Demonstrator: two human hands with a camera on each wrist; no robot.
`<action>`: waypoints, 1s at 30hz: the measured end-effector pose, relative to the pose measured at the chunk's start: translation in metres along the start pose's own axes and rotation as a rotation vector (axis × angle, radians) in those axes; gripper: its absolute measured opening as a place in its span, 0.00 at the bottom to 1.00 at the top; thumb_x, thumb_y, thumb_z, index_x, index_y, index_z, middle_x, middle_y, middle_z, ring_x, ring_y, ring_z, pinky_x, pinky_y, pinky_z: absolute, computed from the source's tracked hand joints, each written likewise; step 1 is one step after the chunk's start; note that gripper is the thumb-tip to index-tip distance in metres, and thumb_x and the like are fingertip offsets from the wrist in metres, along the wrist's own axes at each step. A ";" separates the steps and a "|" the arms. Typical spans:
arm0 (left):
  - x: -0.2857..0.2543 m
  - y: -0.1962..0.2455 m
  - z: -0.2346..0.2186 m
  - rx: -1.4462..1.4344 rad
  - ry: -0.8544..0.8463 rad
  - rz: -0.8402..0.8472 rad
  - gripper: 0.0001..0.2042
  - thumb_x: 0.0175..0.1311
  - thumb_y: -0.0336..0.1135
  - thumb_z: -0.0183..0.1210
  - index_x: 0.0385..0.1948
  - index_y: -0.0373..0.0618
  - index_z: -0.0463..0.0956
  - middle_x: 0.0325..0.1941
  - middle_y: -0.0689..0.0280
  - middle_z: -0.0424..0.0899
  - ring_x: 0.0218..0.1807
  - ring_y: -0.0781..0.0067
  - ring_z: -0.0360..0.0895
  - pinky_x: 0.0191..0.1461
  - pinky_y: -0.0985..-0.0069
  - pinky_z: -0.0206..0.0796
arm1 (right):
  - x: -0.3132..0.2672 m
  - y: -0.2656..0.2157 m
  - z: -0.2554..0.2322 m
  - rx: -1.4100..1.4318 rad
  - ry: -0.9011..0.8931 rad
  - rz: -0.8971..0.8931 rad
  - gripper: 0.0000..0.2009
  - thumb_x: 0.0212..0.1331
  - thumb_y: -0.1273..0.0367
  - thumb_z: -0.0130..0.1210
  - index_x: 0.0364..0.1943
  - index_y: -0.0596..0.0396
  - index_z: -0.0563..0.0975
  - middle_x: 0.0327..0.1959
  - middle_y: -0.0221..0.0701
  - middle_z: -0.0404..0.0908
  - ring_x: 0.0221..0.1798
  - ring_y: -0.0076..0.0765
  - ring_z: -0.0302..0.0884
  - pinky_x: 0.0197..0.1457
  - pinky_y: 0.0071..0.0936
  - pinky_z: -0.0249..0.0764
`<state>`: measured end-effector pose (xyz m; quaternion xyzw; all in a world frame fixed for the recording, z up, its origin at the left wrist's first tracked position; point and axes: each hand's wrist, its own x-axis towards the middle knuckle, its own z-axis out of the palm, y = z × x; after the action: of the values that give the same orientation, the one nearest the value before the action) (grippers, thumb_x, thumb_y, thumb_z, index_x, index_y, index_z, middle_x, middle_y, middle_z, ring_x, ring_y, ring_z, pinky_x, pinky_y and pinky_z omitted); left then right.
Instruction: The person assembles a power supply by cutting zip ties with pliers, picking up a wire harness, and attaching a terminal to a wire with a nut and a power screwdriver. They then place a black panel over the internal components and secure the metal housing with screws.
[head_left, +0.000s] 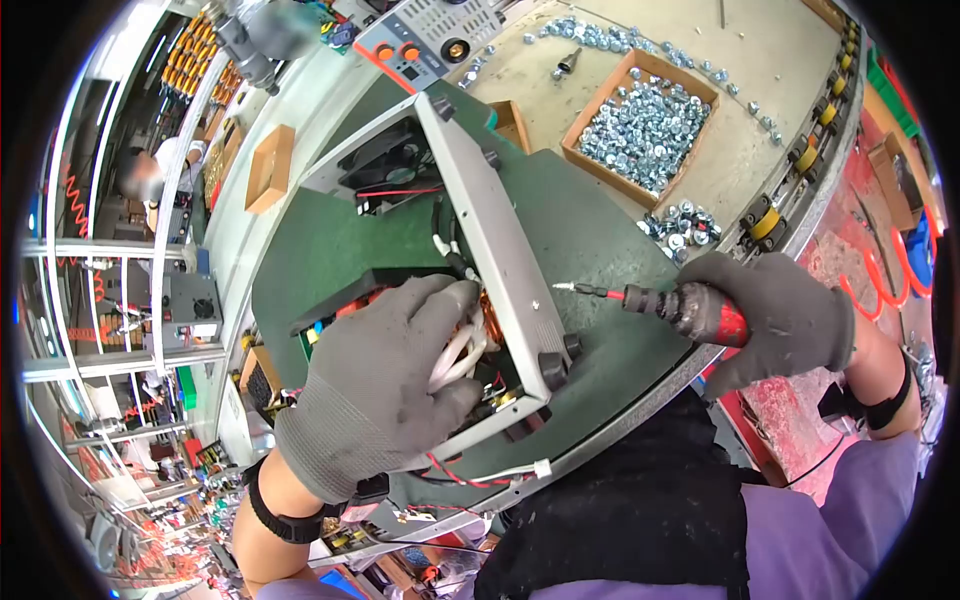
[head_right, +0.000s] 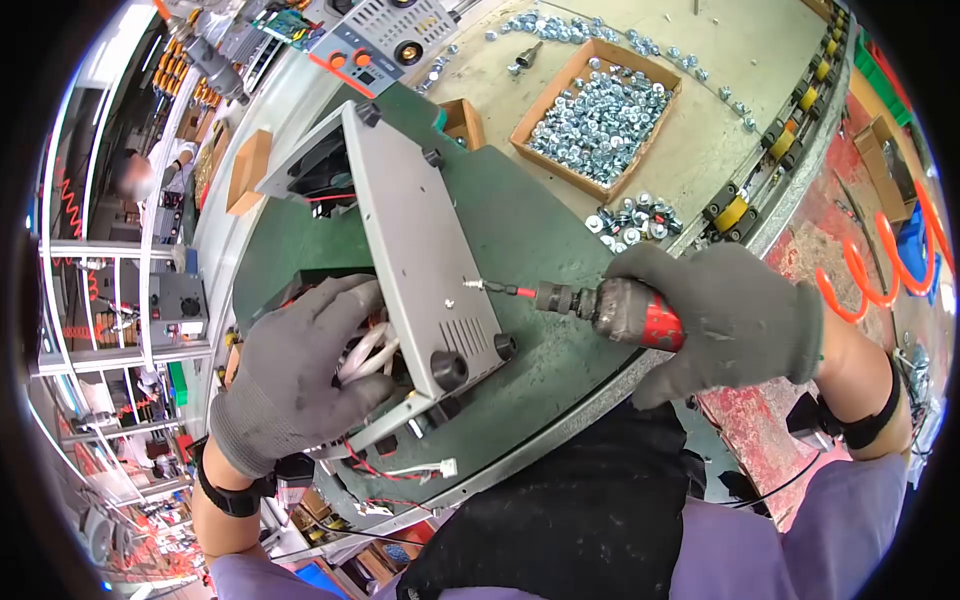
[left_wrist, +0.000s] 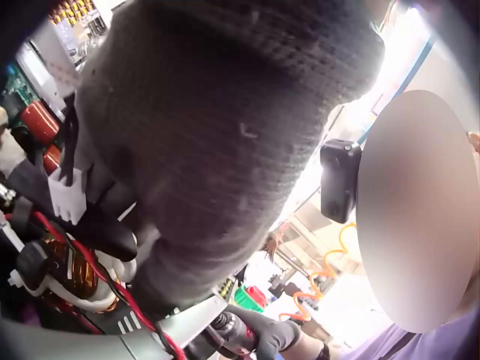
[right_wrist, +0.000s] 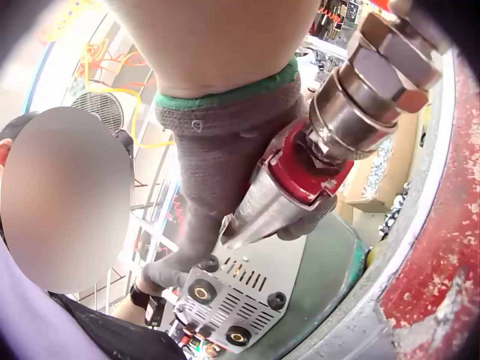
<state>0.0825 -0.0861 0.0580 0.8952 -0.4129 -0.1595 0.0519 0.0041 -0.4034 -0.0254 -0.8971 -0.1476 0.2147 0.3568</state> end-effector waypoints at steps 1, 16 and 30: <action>0.006 0.002 -0.001 0.108 -0.055 -0.025 0.30 0.46 0.38 0.65 0.56 0.40 0.70 0.50 0.54 0.77 0.51 0.52 0.77 0.50 0.62 0.71 | 0.004 0.002 -0.001 0.011 0.002 0.003 0.37 0.34 0.57 0.73 0.53 0.51 0.71 0.28 0.40 0.81 0.33 0.51 0.82 0.39 0.39 0.75; 0.036 -0.049 0.044 -0.829 -0.339 -0.170 0.19 0.61 0.29 0.58 0.56 0.42 0.73 0.51 0.61 0.81 0.48 0.68 0.81 0.51 0.71 0.76 | 0.041 0.050 -0.005 -0.183 -0.020 -0.180 0.32 0.38 0.54 0.71 0.50 0.48 0.73 0.19 0.38 0.77 0.24 0.51 0.78 0.29 0.43 0.72; 0.021 -0.038 0.052 -1.179 -0.489 -0.545 0.21 0.72 0.29 0.46 0.66 0.43 0.61 0.63 0.59 0.73 0.59 0.66 0.76 0.60 0.67 0.73 | 0.059 0.063 -0.009 -0.250 -0.074 -0.330 0.35 0.39 0.52 0.70 0.52 0.52 0.71 0.21 0.38 0.77 0.26 0.50 0.78 0.31 0.43 0.71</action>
<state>0.1056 -0.0751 -0.0043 0.7278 -0.0177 -0.5618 0.3930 0.0662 -0.4285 -0.0803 -0.8895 -0.3310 0.1664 0.2675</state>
